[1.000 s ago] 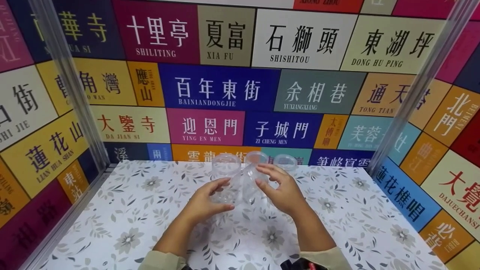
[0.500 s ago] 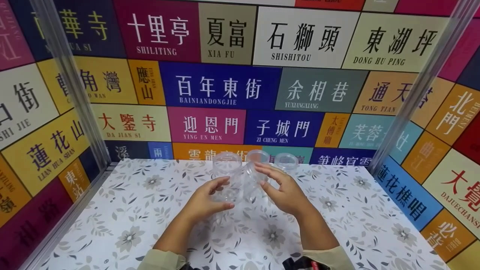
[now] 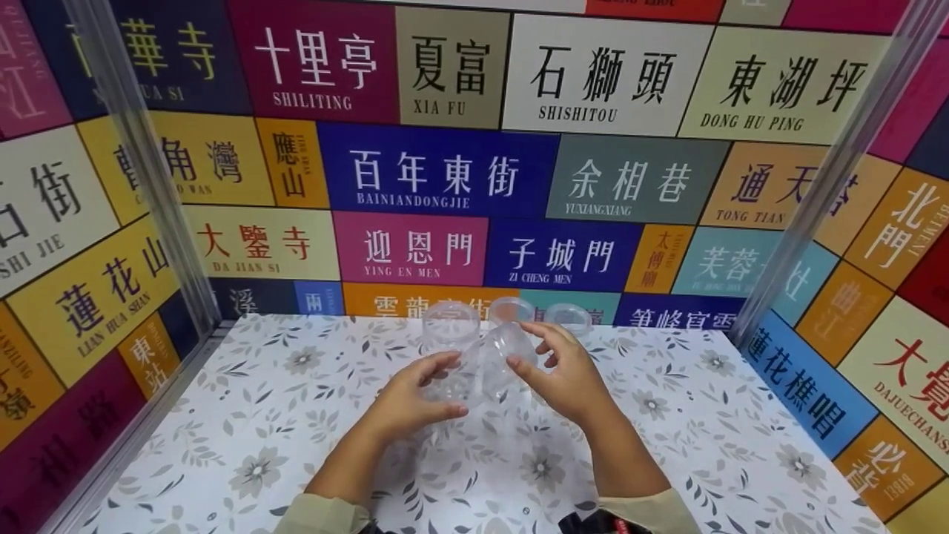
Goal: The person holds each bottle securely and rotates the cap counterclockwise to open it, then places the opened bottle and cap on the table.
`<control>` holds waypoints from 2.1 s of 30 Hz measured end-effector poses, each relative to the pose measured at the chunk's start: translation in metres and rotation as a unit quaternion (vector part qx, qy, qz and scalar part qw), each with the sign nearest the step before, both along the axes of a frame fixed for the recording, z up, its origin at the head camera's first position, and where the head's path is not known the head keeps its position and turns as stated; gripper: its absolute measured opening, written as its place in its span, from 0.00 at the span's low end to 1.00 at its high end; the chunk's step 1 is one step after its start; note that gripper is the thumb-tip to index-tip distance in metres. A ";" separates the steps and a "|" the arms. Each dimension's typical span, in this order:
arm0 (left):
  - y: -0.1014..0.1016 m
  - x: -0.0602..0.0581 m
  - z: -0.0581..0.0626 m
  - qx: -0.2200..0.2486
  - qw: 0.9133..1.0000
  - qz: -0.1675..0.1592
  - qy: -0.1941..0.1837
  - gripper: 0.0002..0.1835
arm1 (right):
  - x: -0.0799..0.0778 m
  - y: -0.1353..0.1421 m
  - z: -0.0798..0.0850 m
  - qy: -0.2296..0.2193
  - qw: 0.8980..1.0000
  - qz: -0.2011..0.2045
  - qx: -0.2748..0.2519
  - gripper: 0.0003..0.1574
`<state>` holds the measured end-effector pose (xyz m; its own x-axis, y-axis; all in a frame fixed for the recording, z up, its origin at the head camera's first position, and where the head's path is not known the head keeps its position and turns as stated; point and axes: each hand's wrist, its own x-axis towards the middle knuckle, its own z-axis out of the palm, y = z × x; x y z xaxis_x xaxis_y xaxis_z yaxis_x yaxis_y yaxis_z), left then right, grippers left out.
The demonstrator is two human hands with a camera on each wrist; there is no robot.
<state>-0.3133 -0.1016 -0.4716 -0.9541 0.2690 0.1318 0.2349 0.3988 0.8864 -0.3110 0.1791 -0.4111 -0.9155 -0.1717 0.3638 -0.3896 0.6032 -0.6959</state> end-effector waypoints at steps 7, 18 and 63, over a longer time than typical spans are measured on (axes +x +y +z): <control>0.002 0.000 -0.001 -0.006 1.000 -0.004 0.004 0.44 | 0.000 -0.002 -0.002 -0.004 1.000 -0.010 0.003 0.39; 0.001 -0.003 -0.002 -0.016 1.000 -0.018 0.019 0.45 | 0.001 0.001 -0.003 0.020 0.998 0.053 -0.025 0.34; 0.001 -0.002 -0.004 -0.007 0.999 -0.017 0.039 0.43 | 0.001 0.000 0.003 0.003 1.000 -0.004 -0.008 0.32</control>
<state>-0.3158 -0.1011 -0.4754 -0.9315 0.3029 0.2013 0.3164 0.4021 0.8592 -0.3102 0.1788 -0.4078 -0.9146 -0.1587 0.3719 -0.3891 0.5953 -0.7030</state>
